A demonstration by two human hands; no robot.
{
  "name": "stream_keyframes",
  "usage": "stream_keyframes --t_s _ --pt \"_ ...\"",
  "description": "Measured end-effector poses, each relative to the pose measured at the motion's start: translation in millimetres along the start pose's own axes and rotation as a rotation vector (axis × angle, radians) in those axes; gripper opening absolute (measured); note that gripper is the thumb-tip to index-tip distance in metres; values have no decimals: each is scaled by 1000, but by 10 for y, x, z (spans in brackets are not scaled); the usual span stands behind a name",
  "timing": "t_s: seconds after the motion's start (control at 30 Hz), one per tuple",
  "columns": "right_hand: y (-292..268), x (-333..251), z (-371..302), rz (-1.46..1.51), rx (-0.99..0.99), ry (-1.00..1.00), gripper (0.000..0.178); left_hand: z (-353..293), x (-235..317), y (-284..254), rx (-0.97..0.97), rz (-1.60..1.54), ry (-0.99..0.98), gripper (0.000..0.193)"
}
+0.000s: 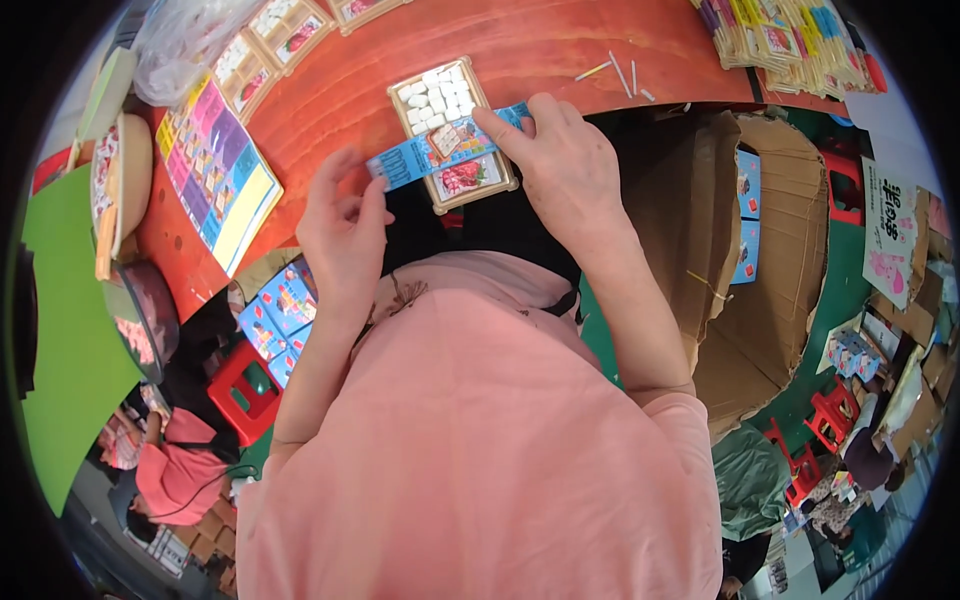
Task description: Apply labels to small packages and assemble plastic trays for packaging.
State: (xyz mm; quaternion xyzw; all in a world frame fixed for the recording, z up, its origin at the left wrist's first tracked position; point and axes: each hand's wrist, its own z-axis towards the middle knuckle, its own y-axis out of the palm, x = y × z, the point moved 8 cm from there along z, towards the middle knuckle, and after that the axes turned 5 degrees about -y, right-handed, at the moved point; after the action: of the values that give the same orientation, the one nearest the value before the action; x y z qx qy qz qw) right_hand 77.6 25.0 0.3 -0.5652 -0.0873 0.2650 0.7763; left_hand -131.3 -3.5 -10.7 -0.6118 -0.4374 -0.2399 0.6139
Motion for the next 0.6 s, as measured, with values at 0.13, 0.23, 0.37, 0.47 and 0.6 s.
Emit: stream_keyframes --t_s 0.13,0.23,0.37,0.47,0.6 --pt "4 -21 -67 -9 1 -17 44 -228 -312 -174 59 -187 -256 26" --pt "7 -78 -102 -2 -1 -37 45 -460 -424 266 -356 -439 -664 36" --pt "0 -196 -155 43 20 -50 47 -417 -462 682 -517 -933 -801 30" --pt "14 -188 -193 110 1 -34 46 -376 -481 792 -490 -1164 -809 30" --pt "271 145 -396 1052 237 376 26 -446 -533 801 -539 -1247 -751 30"
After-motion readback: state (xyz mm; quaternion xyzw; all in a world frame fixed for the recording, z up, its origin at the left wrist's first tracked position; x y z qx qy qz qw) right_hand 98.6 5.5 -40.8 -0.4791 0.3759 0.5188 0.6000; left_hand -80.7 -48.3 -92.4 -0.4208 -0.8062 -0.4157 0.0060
